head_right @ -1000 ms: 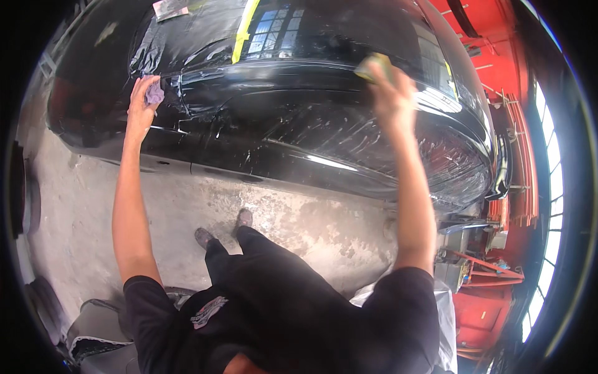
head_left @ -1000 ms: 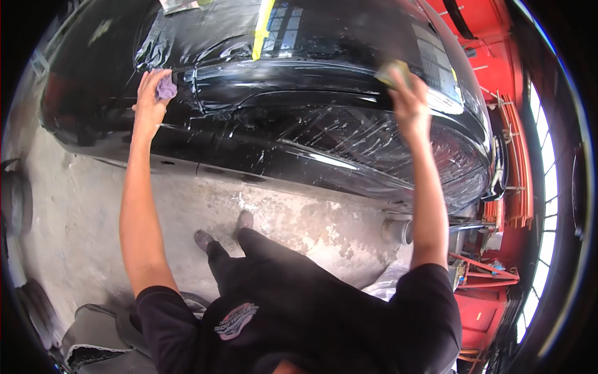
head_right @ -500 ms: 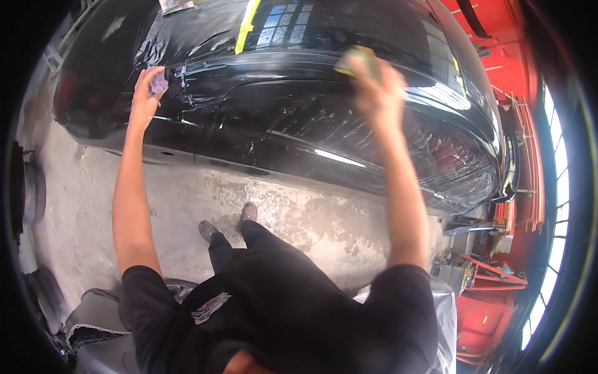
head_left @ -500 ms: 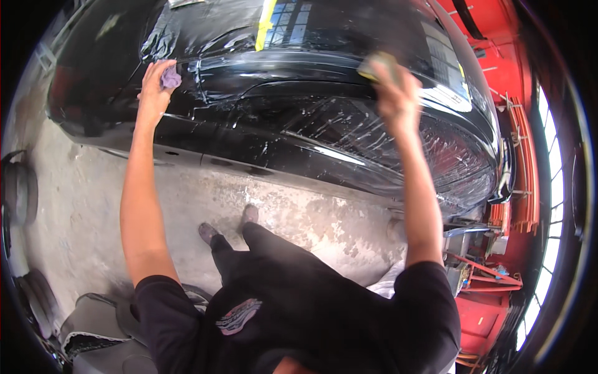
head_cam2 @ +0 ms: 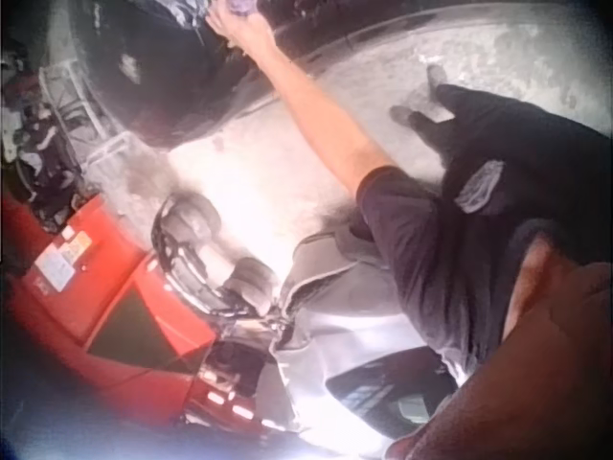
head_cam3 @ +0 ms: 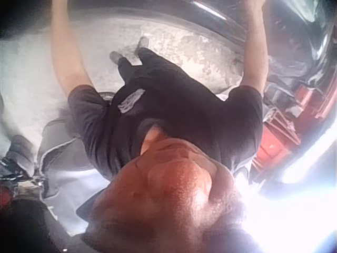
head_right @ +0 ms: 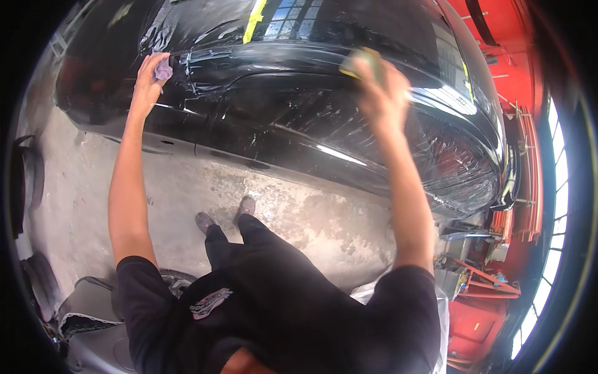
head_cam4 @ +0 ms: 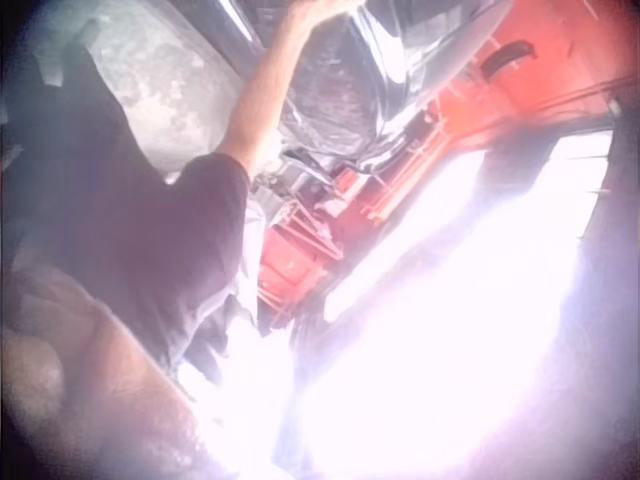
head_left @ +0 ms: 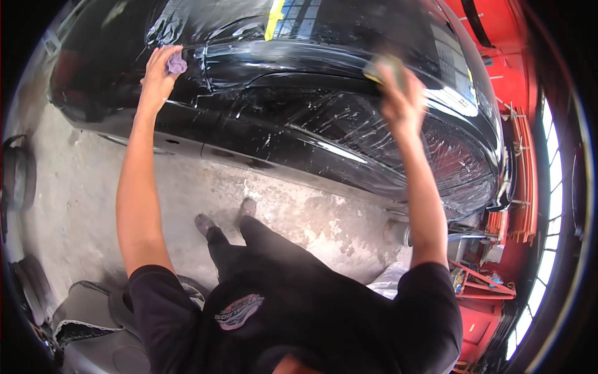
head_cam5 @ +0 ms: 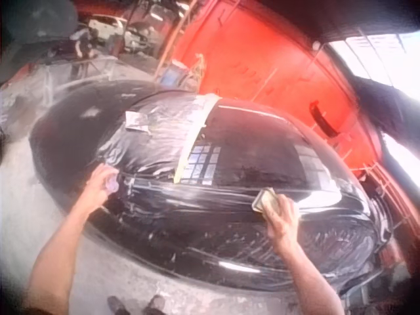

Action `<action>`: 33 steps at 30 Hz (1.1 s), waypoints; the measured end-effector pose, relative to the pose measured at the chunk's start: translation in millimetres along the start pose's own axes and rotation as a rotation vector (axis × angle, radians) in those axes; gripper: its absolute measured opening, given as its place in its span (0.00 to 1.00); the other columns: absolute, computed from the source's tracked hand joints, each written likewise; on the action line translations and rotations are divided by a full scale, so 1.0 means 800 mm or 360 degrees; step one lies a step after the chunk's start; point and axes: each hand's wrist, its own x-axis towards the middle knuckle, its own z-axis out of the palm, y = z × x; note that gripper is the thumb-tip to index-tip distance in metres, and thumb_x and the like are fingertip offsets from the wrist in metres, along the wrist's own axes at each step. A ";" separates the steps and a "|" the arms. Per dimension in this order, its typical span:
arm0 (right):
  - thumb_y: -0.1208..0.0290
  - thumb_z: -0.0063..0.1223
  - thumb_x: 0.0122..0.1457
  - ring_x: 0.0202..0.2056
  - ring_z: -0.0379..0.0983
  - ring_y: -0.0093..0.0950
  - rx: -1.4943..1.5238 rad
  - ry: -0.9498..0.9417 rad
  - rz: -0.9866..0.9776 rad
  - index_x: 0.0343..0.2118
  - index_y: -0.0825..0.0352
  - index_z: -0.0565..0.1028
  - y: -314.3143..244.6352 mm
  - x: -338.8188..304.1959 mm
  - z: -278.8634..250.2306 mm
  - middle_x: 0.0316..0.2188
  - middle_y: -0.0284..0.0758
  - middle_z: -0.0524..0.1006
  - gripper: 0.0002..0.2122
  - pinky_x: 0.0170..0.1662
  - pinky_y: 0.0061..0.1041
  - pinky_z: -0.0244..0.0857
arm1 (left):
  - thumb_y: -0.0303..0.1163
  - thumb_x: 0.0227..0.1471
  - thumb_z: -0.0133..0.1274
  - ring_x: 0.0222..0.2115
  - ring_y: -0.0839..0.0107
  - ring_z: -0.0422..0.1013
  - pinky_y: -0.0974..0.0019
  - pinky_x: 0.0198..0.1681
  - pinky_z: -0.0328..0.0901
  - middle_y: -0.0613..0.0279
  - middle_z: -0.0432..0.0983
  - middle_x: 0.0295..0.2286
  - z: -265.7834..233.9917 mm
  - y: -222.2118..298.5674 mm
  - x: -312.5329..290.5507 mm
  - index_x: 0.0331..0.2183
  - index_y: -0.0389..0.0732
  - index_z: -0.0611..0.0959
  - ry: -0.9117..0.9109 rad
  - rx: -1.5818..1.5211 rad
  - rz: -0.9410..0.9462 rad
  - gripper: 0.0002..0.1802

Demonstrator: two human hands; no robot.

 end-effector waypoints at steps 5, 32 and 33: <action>0.78 0.66 0.54 0.54 0.77 0.49 0.0201 0.0151 0.0097 0.66 0.43 0.78 -0.082 0.000 0.061 0.55 0.47 0.79 0.35 0.56 0.54 0.68 | 0.23 0.58 0.65 0.75 0.50 0.56 0.49 0.77 0.52 0.61 0.74 0.67 0.015 0.010 0.008 0.64 0.52 0.81 0.0002 0.0055 -0.0064 0.34; 0.77 0.73 0.48 0.55 0.76 0.50 0.0004 0.0089 -0.0025 0.66 0.48 0.79 -0.030 -0.032 0.040 0.58 0.47 0.78 0.37 0.57 0.52 0.70 | 0.22 0.57 0.65 0.68 0.55 0.66 0.54 0.75 0.56 0.60 0.78 0.60 0.022 -0.009 0.007 0.60 0.50 0.83 0.0107 0.0021 0.0024 0.30; 0.77 0.73 0.48 0.55 0.75 0.50 0.0029 -0.0026 -0.0093 0.67 0.48 0.79 -0.071 -0.008 0.061 0.59 0.48 0.76 0.39 0.59 0.52 0.69 | 0.22 0.57 0.65 0.70 0.55 0.64 0.54 0.75 0.55 0.61 0.77 0.61 0.023 -0.002 0.006 0.61 0.51 0.83 0.0084 0.0016 -0.0019 0.30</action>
